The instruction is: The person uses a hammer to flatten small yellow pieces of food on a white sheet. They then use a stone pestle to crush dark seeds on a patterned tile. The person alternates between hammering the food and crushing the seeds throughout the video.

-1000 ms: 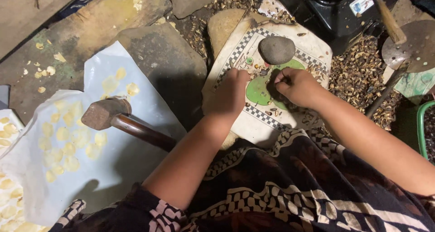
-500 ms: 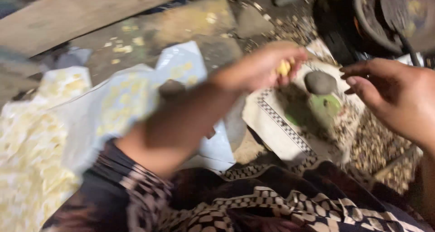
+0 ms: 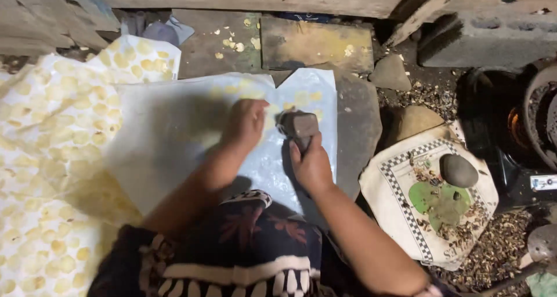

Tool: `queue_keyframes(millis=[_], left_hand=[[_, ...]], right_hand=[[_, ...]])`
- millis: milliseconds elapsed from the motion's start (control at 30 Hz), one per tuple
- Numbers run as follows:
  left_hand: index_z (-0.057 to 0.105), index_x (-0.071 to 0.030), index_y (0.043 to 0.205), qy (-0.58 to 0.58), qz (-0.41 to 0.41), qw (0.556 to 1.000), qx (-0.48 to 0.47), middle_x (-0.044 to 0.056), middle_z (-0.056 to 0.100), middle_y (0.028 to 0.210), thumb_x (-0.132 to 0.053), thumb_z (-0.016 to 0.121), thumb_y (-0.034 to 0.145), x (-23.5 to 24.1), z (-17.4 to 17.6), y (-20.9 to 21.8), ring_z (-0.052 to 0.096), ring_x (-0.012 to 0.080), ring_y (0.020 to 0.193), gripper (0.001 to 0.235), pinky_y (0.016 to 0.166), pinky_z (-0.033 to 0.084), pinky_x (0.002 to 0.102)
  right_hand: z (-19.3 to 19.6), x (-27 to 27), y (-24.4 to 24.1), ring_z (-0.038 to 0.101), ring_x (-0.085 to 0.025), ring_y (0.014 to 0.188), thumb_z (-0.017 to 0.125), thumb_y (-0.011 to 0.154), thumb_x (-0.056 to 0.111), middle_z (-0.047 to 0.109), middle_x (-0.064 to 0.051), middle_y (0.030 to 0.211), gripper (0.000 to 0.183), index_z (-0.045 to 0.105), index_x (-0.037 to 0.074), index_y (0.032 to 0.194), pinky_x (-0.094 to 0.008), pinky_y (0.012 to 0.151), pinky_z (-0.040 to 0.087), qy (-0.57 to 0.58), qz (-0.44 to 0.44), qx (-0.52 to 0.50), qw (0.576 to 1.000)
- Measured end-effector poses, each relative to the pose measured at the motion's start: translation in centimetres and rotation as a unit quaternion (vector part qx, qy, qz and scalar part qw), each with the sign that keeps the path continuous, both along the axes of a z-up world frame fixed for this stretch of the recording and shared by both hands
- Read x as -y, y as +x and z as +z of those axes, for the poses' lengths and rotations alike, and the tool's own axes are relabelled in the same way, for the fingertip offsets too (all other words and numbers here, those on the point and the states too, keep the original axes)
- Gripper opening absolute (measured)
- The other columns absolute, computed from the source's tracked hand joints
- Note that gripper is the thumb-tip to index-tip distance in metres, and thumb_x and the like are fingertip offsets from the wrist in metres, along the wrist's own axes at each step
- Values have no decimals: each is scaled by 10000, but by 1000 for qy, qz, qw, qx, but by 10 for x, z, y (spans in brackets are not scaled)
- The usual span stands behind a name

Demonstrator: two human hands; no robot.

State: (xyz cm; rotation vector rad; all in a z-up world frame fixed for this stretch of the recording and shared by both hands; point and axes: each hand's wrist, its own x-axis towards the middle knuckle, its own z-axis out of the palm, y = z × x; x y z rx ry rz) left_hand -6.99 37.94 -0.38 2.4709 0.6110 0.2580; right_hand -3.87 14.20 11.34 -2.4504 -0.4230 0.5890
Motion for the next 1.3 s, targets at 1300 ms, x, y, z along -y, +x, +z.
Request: queue_keyframes(millis=[1300], left_hand=[[729, -146, 1001, 139, -52, 964, 222, 33, 612, 917, -192, 737, 949, 1, 76, -38, 620, 272, 909, 71, 848, 504, 371]], right_hand=[[53, -42, 124, 698, -296, 554, 620, 1081, 397, 630, -78, 537, 365, 540, 41, 1059, -442, 591, 545, -6, 39, 83, 996]])
